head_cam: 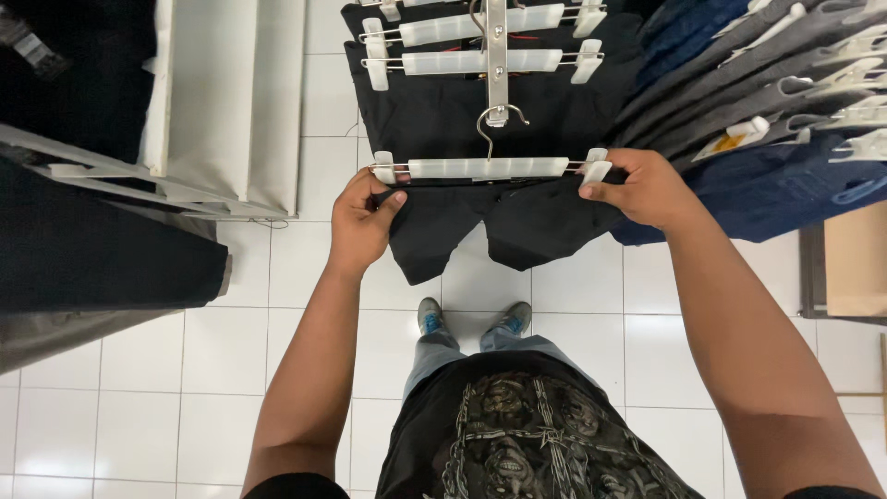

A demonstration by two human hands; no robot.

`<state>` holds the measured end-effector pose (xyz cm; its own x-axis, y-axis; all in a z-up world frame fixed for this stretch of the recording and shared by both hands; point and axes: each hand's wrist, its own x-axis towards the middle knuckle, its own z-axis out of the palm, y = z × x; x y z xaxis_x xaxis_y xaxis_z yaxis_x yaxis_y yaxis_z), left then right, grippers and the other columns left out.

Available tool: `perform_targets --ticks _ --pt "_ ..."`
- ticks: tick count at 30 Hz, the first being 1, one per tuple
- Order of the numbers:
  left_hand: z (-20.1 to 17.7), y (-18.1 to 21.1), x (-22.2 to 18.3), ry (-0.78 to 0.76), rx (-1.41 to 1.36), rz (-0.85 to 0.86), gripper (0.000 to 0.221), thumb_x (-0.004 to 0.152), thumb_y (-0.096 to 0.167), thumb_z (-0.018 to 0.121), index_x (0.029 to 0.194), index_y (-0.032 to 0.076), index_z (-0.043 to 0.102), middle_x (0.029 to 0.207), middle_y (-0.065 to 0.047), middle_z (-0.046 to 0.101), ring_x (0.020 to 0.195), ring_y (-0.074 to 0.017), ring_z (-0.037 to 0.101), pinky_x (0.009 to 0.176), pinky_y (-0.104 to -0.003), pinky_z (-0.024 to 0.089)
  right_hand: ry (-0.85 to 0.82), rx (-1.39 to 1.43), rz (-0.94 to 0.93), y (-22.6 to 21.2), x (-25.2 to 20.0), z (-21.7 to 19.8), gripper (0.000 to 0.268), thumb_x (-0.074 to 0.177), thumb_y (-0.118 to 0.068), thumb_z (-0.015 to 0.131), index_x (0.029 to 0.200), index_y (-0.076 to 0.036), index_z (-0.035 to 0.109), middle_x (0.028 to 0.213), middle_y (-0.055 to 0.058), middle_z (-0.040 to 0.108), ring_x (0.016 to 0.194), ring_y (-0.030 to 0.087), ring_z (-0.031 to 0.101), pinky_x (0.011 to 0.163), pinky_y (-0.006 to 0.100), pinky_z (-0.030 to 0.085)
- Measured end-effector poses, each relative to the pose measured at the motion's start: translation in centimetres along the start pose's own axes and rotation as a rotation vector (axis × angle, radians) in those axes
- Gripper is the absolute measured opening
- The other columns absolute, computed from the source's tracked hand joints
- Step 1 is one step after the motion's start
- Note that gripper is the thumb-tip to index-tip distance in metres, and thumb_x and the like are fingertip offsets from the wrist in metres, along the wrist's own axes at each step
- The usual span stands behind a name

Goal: The person hangs pairs of pants on a multi-tiered hanger by sliding the pant legs through the clips.

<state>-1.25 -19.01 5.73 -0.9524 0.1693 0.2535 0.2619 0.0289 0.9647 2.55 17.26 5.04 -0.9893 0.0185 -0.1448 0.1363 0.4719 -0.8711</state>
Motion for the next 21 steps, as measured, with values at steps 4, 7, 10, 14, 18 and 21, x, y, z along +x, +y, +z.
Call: perform_targets --ticks 4,7,10,14,18,21 --pt "0.1 -0.4 0.1 -0.002 0.023 0.015 0.020 0.083 -0.003 0.068 0.069 0.000 0.054 0.092 -0.012 0.058 0.088 -0.0234 0.062 0.075 -0.029 0.045 0.075 0.133 -0.015 1.2 -0.3 0.7 0.033 0.081 -0.019 0.078 0.107 -0.002 0.064 0.097 0.010 0.066 0.094 0.018 0.060 0.090 0.036 0.044" --pt "0.7 -1.8 -0.7 0.035 0.241 0.055 0.017 0.084 -0.003 0.065 0.074 -0.002 0.051 0.103 -0.015 0.055 0.092 -0.0303 0.060 0.077 -0.036 0.045 0.089 0.251 -0.013 2.4 -0.3 1.4 0.031 0.082 -0.017 0.077 0.107 -0.004 0.064 0.091 0.004 0.065 0.090 0.011 0.058 0.088 0.031 0.046" --pt "1.7 -5.2 -2.1 0.089 0.485 0.039 0.013 0.081 0.001 0.068 0.080 0.002 0.055 0.101 -0.012 0.050 0.089 -0.0295 0.059 0.073 -0.035 0.047 0.059 0.297 -0.007 1.9 -0.2 1.6 0.029 0.079 -0.012 0.078 0.103 -0.002 0.065 0.088 0.004 0.065 0.084 0.011 0.059 0.083 0.029 0.049" --pt "5.0 -6.8 -3.9 0.042 0.905 0.180 0.021 0.070 0.019 0.071 0.089 0.016 0.064 0.114 -0.013 0.046 0.108 -0.0394 0.046 0.090 -0.052 0.036 -0.012 0.281 -0.040 1.9 0.0 1.9 0.022 0.082 -0.012 0.075 0.100 -0.004 0.066 0.084 0.004 0.065 0.080 0.010 0.059 0.077 0.029 0.050" --pt "10.7 -4.4 -3.9 -0.112 0.836 0.364 0.032 0.068 0.028 0.075 0.096 0.016 0.064 0.126 -0.018 0.046 0.123 -0.0439 0.039 0.098 -0.057 0.030 -0.097 0.302 -0.072 2.5 0.6 1.9 0.017 0.083 -0.013 0.074 0.096 -0.005 0.066 0.080 0.003 0.066 0.077 0.008 0.059 0.074 0.028 0.051" --pt "15.9 -4.8 -3.5 -0.126 0.625 0.422 0.037 0.078 0.034 0.071 0.104 0.011 0.059 0.121 -0.017 0.051 0.115 -0.0385 0.049 0.098 -0.052 0.036 -0.123 0.314 -0.088 2.9 0.8 1.7 0.016 0.084 -0.014 0.074 0.095 -0.005 0.066 0.079 0.002 0.065 0.076 0.007 0.058 0.074 0.027 0.051"
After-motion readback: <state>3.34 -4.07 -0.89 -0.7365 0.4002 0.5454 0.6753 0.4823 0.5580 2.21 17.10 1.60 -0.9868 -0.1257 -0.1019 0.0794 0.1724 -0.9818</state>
